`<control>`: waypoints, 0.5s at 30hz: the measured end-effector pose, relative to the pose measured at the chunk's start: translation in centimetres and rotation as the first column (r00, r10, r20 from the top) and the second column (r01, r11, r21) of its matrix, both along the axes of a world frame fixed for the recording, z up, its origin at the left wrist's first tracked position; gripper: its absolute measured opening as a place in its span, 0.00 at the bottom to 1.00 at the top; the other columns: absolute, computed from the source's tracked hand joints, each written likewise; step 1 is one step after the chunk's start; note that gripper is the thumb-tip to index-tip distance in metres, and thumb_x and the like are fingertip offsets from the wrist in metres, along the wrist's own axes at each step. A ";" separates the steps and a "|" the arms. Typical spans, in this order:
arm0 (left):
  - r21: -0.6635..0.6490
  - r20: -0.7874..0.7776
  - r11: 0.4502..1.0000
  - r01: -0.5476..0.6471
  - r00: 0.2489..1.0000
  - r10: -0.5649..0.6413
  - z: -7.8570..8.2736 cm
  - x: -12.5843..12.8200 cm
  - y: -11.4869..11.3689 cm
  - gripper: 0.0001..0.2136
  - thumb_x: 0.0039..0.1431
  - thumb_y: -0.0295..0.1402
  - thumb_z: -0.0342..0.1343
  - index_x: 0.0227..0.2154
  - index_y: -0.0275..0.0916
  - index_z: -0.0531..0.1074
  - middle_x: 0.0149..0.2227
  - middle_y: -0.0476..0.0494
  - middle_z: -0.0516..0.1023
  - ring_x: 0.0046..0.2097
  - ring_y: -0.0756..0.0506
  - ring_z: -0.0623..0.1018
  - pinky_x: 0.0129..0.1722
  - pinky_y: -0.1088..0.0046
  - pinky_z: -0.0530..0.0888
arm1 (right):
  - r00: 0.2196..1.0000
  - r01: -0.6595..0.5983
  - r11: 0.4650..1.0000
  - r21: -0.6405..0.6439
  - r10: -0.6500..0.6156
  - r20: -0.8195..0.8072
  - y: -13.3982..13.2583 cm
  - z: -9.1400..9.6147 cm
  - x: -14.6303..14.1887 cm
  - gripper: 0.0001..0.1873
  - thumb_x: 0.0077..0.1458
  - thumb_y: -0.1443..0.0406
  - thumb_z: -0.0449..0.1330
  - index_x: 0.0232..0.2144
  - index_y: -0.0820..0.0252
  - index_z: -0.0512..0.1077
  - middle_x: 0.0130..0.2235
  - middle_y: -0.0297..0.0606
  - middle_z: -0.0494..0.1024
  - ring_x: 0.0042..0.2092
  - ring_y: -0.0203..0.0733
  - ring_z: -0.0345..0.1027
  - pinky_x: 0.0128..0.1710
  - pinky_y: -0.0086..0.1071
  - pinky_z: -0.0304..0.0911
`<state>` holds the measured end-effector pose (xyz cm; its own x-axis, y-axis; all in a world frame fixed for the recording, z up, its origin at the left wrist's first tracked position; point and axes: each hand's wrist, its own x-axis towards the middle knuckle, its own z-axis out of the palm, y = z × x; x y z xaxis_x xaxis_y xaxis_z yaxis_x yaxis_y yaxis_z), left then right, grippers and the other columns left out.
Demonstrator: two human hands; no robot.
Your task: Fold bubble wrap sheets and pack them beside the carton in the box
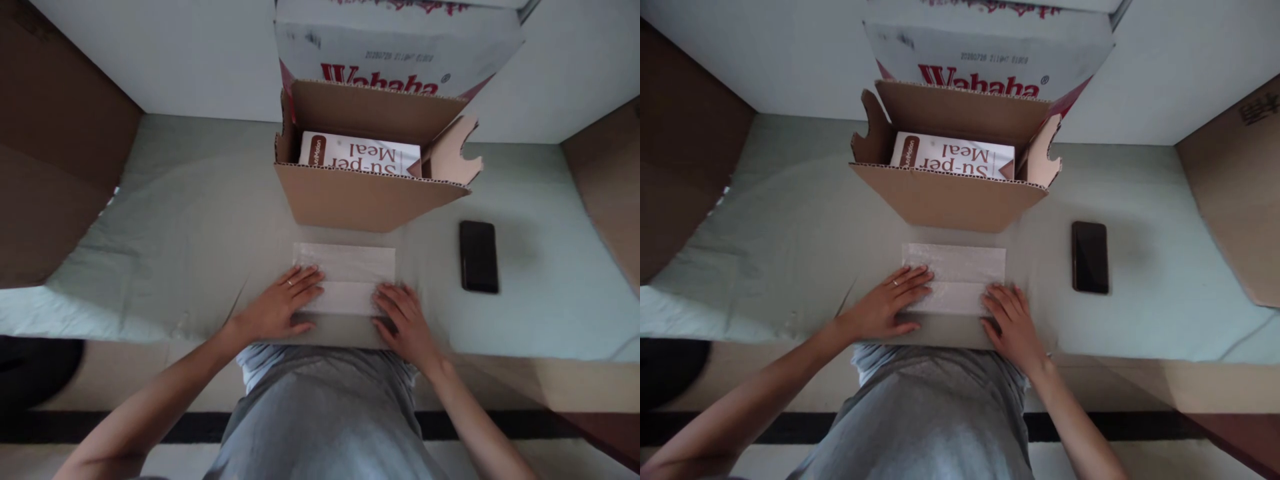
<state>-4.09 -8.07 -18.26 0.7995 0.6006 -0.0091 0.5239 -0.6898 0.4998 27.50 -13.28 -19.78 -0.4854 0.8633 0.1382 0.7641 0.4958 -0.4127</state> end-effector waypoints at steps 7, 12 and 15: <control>0.004 0.196 0.996 -0.089 0.977 0.086 -1.0 -0.7 0.4 0.19 0.56 0.27 0.51 0.51 0.33 0.64 0.57 0.31 0.66 0.62 0.39 0.61 0.59 0.53 0.63 | 0.978 0.014 1.000 -0.007 -0.015 -0.206 1.4 0.1 0.3 0.24 0.53 0.74 0.52 0.52 0.54 0.65 0.49 0.43 0.73 0.53 0.47 0.65 0.54 0.54 0.60; -0.066 0.364 0.984 -0.164 0.914 0.177 -0.8 -0.7 1.2 0.12 0.58 0.28 0.51 0.44 0.35 0.70 0.45 0.35 0.74 0.53 0.40 0.70 0.54 0.56 0.69 | 0.905 0.117 0.990 -0.082 -0.140 -0.402 2.5 0.3 0.6 0.15 0.54 0.70 0.56 0.44 0.54 0.69 0.46 0.42 0.74 0.53 0.48 0.65 0.52 0.51 0.62; -0.168 0.404 0.934 -0.316 0.842 0.358 -0.7 -0.2 1.3 0.10 0.61 0.30 0.50 0.43 0.36 0.71 0.41 0.39 0.77 0.48 0.43 0.73 0.50 0.60 0.72 | 0.846 0.294 0.936 -0.192 -0.349 -0.402 3.0 0.0 0.2 0.14 0.56 0.65 0.56 0.46 0.55 0.68 0.44 0.42 0.75 0.47 0.44 0.69 0.46 0.43 0.67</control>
